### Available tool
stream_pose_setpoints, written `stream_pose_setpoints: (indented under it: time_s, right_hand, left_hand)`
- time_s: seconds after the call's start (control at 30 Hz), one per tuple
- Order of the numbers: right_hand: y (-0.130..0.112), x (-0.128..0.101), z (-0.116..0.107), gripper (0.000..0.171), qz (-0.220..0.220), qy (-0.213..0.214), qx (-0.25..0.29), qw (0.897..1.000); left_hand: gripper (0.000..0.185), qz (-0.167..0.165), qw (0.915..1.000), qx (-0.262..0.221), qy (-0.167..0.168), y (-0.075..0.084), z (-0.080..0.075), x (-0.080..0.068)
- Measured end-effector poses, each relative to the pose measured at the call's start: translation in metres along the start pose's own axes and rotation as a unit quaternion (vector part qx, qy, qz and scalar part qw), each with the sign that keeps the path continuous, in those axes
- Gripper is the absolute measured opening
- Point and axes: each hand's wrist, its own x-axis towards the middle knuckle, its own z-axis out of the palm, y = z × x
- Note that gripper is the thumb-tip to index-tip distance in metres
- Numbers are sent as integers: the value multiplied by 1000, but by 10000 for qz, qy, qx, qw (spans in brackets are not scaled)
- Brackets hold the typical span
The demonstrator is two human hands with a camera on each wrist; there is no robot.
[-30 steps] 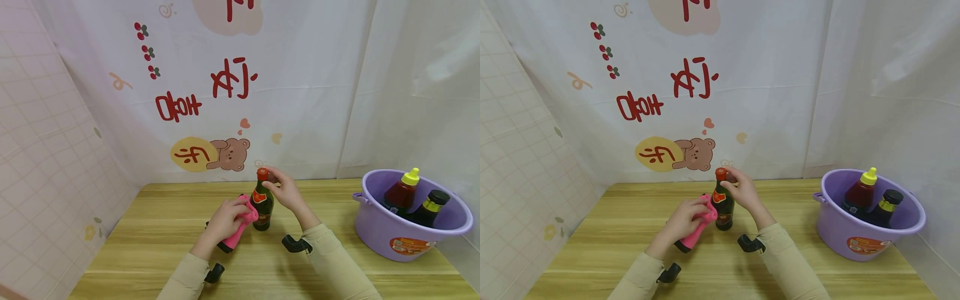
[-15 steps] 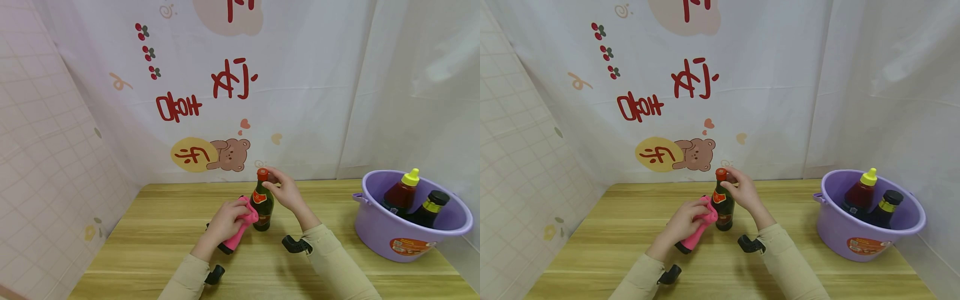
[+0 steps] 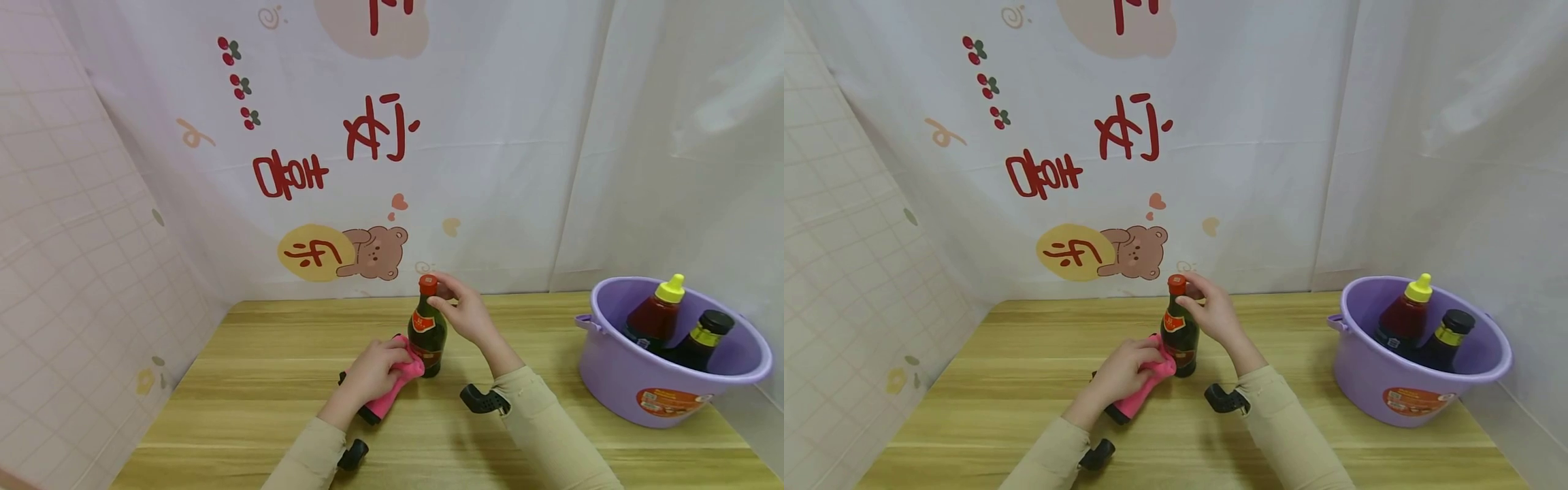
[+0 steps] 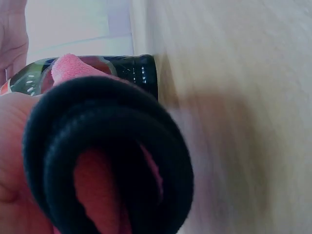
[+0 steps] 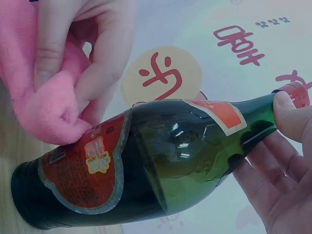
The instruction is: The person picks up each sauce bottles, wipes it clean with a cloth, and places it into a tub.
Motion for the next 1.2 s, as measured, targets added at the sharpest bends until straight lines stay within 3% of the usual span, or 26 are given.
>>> stream_pose_setpoints:
  time_s: [0.23,0.4,0.63,0.77,0.9,1.03,1.2]
  right_hand:
    - [0,0,1,45,10,-19,-1,10000]
    - [0,-1,1,45,7,-12,56,10000]
    - [-1,-1,1,44,-24,52,62,10000]
    - [-1,-1,1,43,-24,63,57,10000]
    - [-1,-1,0,44,51,53,70,9999]
    - [-1,0,0,44,76,56,50,9999]
    - [-1,0,0,45,35,34,22,10000]
  left_hand:
    - [19,-85,9982,169,-571,0,5,4]
    - [17,35,9959,326,-843,-2,9,6]
    - [20,67,9952,-64,-977,-9,-6,9]
    - [24,-161,9974,-203,-679,-12,-30,13]
    - [24,-349,9992,-186,6,-9,-56,20]
    - [23,-184,9966,-179,787,-1,-73,28]
    - [21,51,9905,-106,1370,13,-82,37]
